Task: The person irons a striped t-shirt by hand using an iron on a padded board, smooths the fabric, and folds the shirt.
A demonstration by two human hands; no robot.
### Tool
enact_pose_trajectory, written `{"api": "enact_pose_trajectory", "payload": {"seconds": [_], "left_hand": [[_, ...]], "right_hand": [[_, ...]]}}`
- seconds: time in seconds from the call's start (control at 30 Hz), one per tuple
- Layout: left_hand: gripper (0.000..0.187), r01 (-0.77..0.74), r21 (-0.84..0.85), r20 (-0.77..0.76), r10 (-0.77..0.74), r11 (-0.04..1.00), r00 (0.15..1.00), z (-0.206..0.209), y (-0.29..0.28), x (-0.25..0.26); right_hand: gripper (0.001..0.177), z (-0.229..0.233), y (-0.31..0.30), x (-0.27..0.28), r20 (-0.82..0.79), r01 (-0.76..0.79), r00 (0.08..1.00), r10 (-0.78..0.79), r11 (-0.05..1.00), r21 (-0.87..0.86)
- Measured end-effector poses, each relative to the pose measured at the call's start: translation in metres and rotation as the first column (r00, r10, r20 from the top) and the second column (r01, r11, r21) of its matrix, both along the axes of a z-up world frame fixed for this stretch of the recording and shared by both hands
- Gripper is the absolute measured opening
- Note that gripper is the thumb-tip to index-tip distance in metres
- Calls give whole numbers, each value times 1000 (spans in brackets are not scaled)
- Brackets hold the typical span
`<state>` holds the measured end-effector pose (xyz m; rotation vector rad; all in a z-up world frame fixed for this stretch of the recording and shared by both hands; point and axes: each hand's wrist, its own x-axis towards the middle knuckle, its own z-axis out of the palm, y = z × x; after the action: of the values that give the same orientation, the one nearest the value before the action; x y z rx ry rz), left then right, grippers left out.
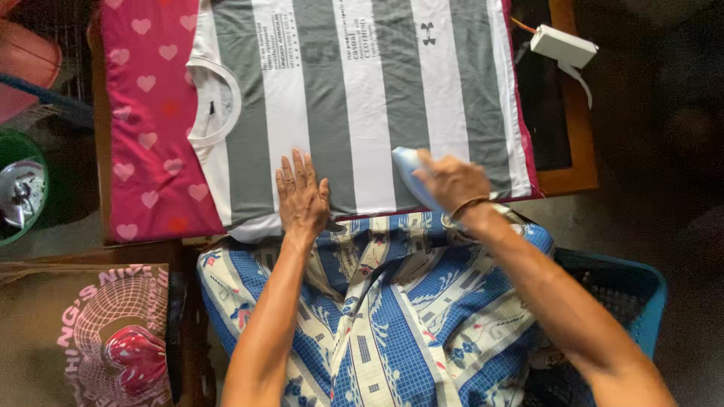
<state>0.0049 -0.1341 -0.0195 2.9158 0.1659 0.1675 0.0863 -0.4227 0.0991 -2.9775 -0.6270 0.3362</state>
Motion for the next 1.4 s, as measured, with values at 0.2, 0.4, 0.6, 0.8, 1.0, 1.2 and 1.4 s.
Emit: {"api": "enact_pose_trajectory", "payload": {"seconds": [0.2,0.4,0.6,0.8,1.0,1.2,1.4], "left_hand": [[84,58,-35,-56,-59,998,997,7,-8,9],[81,232,-14,-18,-232,973,973,3,-64,44],[76,310,-25,59,-308,950,949,2,-100,60],[75,316,-14,44,-316,949,948,4,-102,62],[74,353,-36,37,-352,935,935,7,-117,82],[73,371,-39,35,-370,928,928,3,-125,82],[73,370,-30,36,-369,928,929,0,-121,83]], "right_hand": [[49,16,-64,30,-186,363,925,-331,916,171],[45,3,-34,-4,-39,32,999,-25,984,174],[40,2,-78,26,-4,179,984,-179,980,82],[42,9,-150,69,-129,506,862,-490,814,286],[44,7,-110,37,-245,300,929,-278,952,57],[35,-5,-106,56,-35,194,981,-192,979,63],[38,-17,-162,108,134,295,921,-366,880,371]]}}
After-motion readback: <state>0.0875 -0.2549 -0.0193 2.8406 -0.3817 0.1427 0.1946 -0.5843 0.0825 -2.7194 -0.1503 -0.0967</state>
